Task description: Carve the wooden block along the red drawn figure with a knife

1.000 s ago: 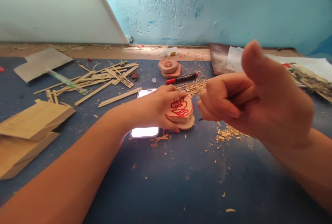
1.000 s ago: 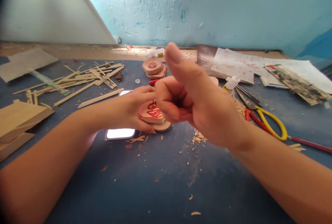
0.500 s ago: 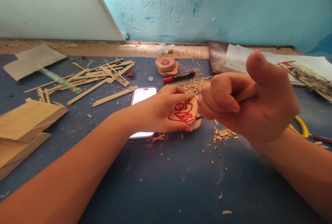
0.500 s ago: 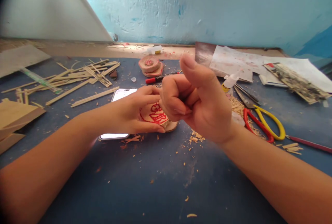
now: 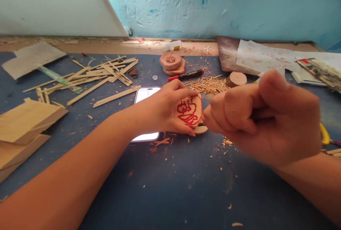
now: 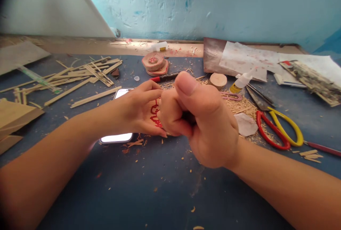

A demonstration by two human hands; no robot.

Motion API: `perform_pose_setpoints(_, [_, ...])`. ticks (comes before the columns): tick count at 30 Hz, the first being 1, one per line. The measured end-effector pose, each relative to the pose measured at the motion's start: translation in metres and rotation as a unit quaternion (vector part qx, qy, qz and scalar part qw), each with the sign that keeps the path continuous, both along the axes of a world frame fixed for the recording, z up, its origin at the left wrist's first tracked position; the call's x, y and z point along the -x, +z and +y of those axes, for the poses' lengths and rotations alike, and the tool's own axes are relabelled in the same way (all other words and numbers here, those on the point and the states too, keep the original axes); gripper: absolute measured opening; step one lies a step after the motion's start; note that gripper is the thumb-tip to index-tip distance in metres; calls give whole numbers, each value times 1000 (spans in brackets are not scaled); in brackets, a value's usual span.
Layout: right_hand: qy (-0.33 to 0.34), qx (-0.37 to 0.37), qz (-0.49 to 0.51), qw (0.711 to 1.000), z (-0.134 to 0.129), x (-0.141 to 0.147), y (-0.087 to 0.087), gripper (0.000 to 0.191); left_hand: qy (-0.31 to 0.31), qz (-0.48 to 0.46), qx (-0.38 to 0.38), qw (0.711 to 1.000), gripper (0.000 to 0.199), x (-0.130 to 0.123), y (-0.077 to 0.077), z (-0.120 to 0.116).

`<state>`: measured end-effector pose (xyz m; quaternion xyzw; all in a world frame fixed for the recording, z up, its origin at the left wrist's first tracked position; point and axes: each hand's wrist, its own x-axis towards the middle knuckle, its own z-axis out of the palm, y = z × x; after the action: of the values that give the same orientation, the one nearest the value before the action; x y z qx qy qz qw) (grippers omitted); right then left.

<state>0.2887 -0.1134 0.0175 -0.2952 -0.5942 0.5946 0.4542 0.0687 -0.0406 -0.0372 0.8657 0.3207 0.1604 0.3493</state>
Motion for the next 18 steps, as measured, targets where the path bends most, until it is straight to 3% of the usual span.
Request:
perform_pose_setpoints(6, [-21,-31,-17,999,-1,4,1,90,6,16,-26,999,79,-2,1,1])
perform_pose_setpoints(11, [-36,-33,-23,999,-6,4,-5,82,1,20,-35,999,85,-3,1,1])
perform_pose_setpoints(15, [-59,-19,-48,997,-10,7,5,80,16,23,-35,999,84,-3,2,-2])
perform_pose_setpoints(18, [-67,9,-71,995,-7,7,13,86,40,68,-24,997,95,-5,5,-5])
